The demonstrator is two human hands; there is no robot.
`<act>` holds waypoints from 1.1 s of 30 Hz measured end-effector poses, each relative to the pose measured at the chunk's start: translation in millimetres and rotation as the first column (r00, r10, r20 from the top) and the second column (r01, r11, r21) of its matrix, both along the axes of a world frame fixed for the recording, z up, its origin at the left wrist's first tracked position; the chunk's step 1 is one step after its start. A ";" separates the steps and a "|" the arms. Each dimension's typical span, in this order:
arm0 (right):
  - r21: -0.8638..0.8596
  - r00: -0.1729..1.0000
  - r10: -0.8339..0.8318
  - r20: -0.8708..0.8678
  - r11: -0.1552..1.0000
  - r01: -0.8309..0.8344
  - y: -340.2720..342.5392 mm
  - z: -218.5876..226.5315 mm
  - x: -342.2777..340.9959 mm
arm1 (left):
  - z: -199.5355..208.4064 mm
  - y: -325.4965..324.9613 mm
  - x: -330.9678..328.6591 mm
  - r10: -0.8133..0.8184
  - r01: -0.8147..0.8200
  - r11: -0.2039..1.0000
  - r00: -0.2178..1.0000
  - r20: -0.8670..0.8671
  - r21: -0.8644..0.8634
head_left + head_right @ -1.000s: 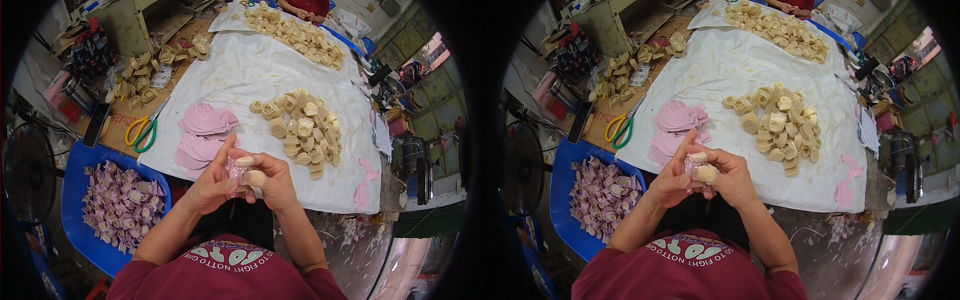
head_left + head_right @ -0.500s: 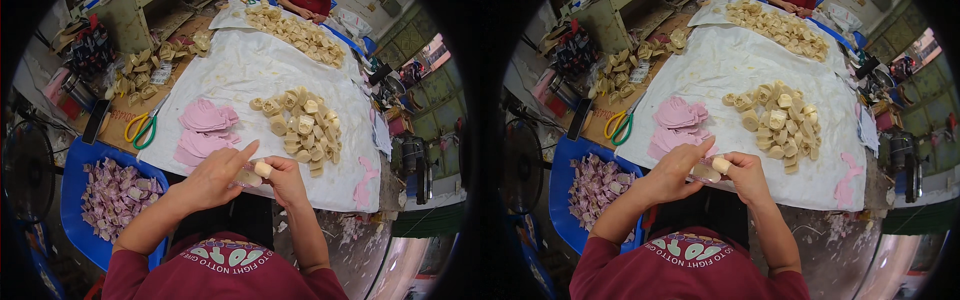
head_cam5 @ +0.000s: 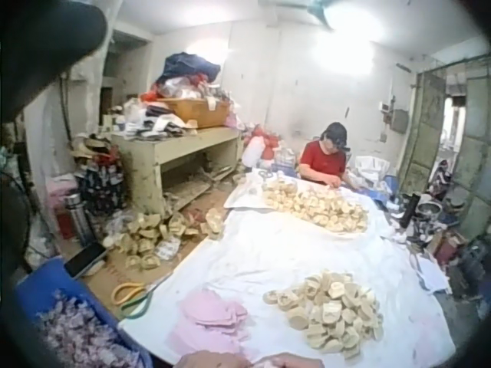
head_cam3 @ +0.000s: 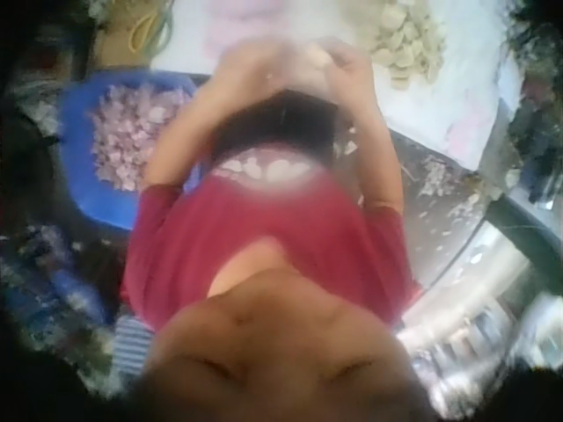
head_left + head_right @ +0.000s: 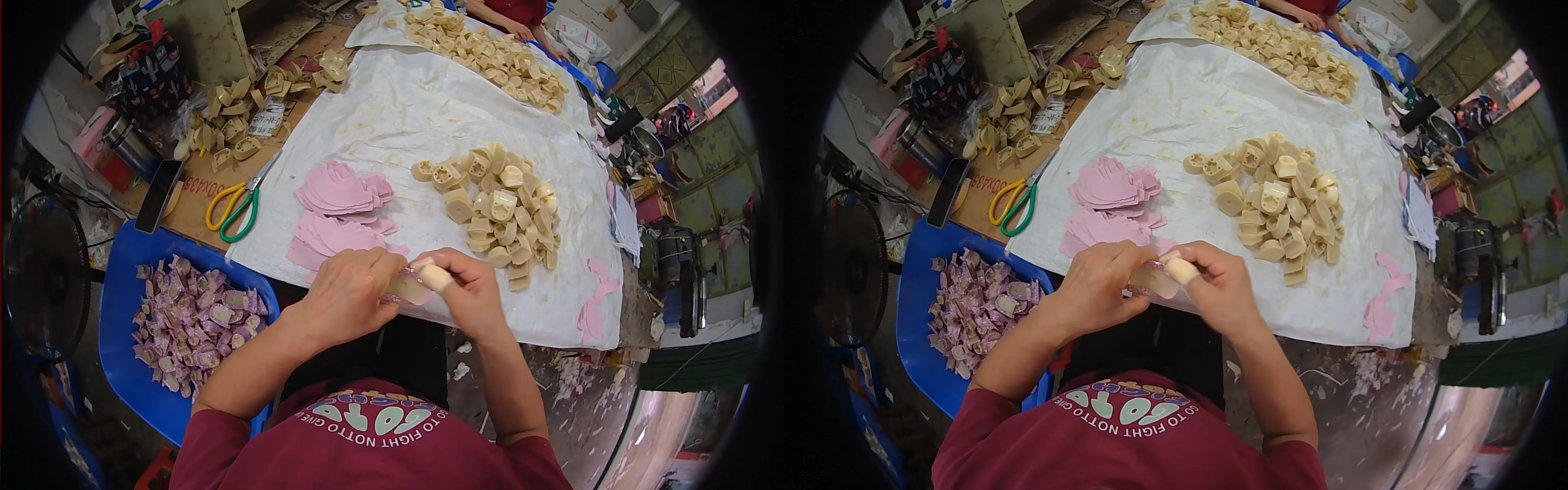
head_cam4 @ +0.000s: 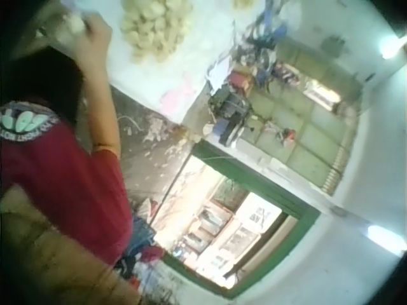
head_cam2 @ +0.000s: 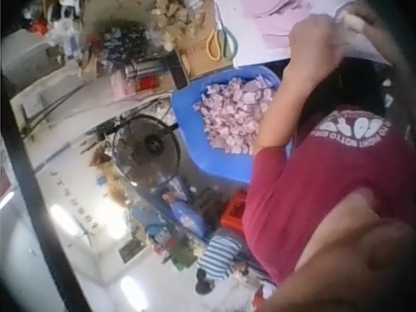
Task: The person wraps small, beige, heart-shaped items with pink wrappers by hand. They pick up a wrapper and an item, fold the wrapper around the item, and place the finished product into a blue bin. The process is repeated continuously throughout the video.
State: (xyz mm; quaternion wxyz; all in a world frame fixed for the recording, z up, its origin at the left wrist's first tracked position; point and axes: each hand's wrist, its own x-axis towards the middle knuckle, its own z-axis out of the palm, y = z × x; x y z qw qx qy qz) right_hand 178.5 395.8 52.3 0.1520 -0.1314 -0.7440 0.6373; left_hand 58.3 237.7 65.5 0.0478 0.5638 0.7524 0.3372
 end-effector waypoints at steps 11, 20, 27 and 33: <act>-0.453 0.998 -0.056 -0.033 0.891 0.035 0.4 -1.3 0.8 | -10.6 15.0 12.5 0.158 -0.168 0.984 0.977 0.146 0.060; -0.613 0.986 -0.167 -0.027 0.781 0.115 -9.2 -6.2 -4.2 | -18.0 23.3 20.8 0.253 -0.280 0.954 0.943 0.218 0.104; -0.335 0.994 -0.109 -0.002 0.936 0.103 -6.6 -18.9 -9.8 | -30.6 23.7 22.5 0.336 -0.356 0.934 0.894 0.297 0.016; -0.028 0.983 -0.185 -0.009 0.982 0.185 -22.0 -15.3 -11.9 | -31.8 24.4 21.0 0.346 -0.379 0.925 0.881 0.323 0.041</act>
